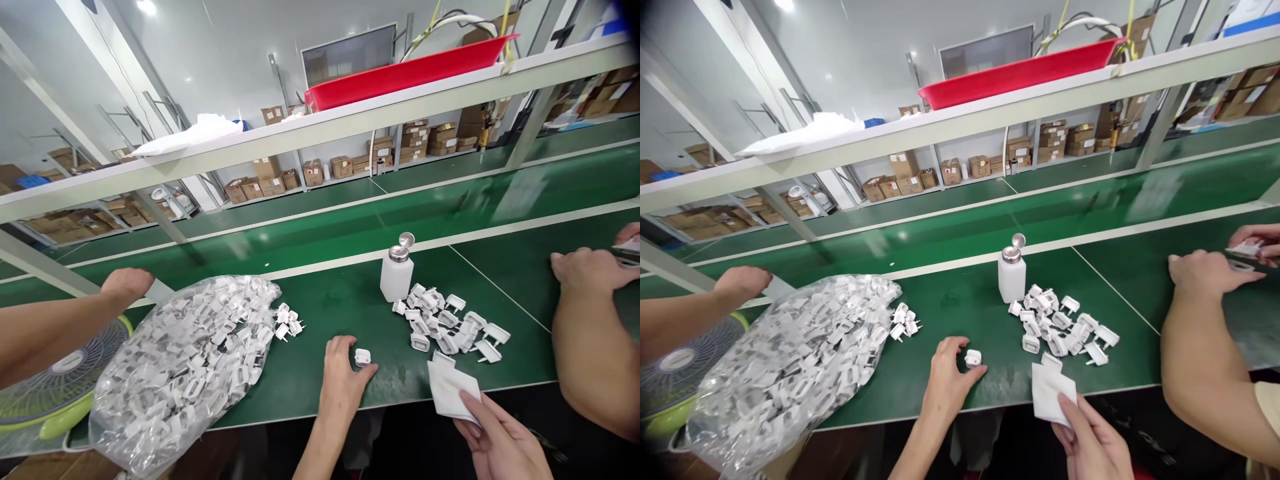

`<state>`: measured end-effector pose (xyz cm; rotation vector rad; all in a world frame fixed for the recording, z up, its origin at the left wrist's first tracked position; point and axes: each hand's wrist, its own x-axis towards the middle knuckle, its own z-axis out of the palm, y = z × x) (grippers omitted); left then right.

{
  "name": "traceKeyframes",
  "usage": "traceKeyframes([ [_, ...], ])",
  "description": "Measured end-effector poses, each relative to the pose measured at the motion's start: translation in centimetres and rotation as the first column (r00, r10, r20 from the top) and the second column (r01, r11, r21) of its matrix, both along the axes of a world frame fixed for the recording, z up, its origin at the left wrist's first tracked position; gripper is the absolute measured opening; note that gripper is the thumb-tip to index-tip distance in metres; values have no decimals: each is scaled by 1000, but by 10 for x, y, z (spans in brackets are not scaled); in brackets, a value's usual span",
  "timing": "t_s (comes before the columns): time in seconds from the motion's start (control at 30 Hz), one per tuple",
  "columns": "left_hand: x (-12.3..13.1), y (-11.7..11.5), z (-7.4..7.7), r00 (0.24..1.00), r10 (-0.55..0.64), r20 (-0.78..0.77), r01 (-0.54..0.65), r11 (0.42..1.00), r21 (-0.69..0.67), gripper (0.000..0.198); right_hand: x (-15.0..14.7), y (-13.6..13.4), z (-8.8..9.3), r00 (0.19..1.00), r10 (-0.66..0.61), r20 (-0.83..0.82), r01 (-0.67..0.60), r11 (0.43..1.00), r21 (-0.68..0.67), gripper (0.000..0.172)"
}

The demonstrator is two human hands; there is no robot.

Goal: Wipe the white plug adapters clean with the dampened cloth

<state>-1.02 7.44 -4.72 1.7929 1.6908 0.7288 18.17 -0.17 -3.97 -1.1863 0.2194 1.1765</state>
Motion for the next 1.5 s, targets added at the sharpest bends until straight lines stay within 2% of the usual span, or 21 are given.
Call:
traceKeyframes([
  [0.07, 4, -7, -5, 999, -11, 35, 9, 999, 33, 27, -3, 1, 0, 1000, 20, 3, -20, 1000, 8, 68],
  [0.1, 5, -9, -7, 999, -18, 51, 15, 999, 46, 26, -4, 1, 0, 1000, 29, 7, -30, 999, 14, 67],
  [0.3, 3, -12, 1, 996, 33, 87, -38, 998, 53, 42, -6, 1, 4, 999, 34, 18, -34, 999, 1, 61],
  [0.4, 1, -11, 7, 997, 49, 62, -50, 999, 16, 34, -5, -1, 3, 999, 37, 22, -37, 999, -5, 58],
  [0.5, -1, -10, 12, 999, -2, 34, 3, 1000, -28, 30, -6, -3, -4, 997, 62, 34, -62, 998, 7, 57],
  [0.6, -3, -10, 12, 996, -82, 40, 84, 995, -51, 37, -5, -6, -17, 988, 132, 83, -135, 990, 30, 58],
  [0.67, -6, -12, 10, 993, -102, 51, 105, 993, -55, 45, -5, -5, -30, 948, 215, 237, -233, 971, 52, 58],
  [0.7, -7, -14, 8, 993, -102, 56, 105, 993, -55, 50, -5, -4, -36, 889, 255, 380, -299, 952, 60, 56],
  [0.73, -8, -15, 6, 993, -99, 59, 102, 993, -53, 54, -6, -2, -41, 798, 277, 536, -364, 929, 62, 53],
  [0.8, -9, -19, 2, 994, -94, 63, 97, 995, -39, 57, -9, 4, -49, 566, 267, 780, -479, 877, 47, 45],
  [0.83, -10, -20, 1, 993, -96, 65, 98, 995, -27, 54, -12, 8, -51, 465, 250, 849, -528, 848, 39, 41],
  [0.9, -11, -23, -2, 992, -110, 69, 110, 994, 4, 43, -20, 18, -52, 321, 227, 919, -632, 774, 30, 33],
  [0.97, -11, -24, -5, 989, -127, 71, 125, 991, 40, 35, -28, 26, -52, 158, 182, 971, -748, 663, -3, 29],
  [1.03, -10, -24, -9, 988, -137, 70, 132, 989, 72, 35, -34, 30, -54, 6, 104, 995, -830, 555, -53, 28],
  [1.1, -9, -22, -13, 988, -138, 66, 131, 987, 96, 42, -35, 31, -58, -110, 9, 994, -867, 488, -100, 31],
  [1.17, -9, -21, -17, 989, -137, 62, 129, 985, 114, 47, -33, 28, -63, -192, -75, 979, -880, 455, -138, 33],
  [1.27, -8, -19, -20, 989, -135, 61, 126, 983, 130, 47, -28, 24, -66, -272, -155, 950, -883, 433, -182, 34],
  [1.37, -8, -20, -19, 987, -143, 69, 132, 981, 142, 48, -27, 30, -60, -323, -171, 931, -867, 448, -218, 37],
  [1.5, -8, -22, -19, 985, -155, 82, 141, 978, 153, 52, -30, 54, -44, -374, -108, 921, -825, 492, -277, 32],
])
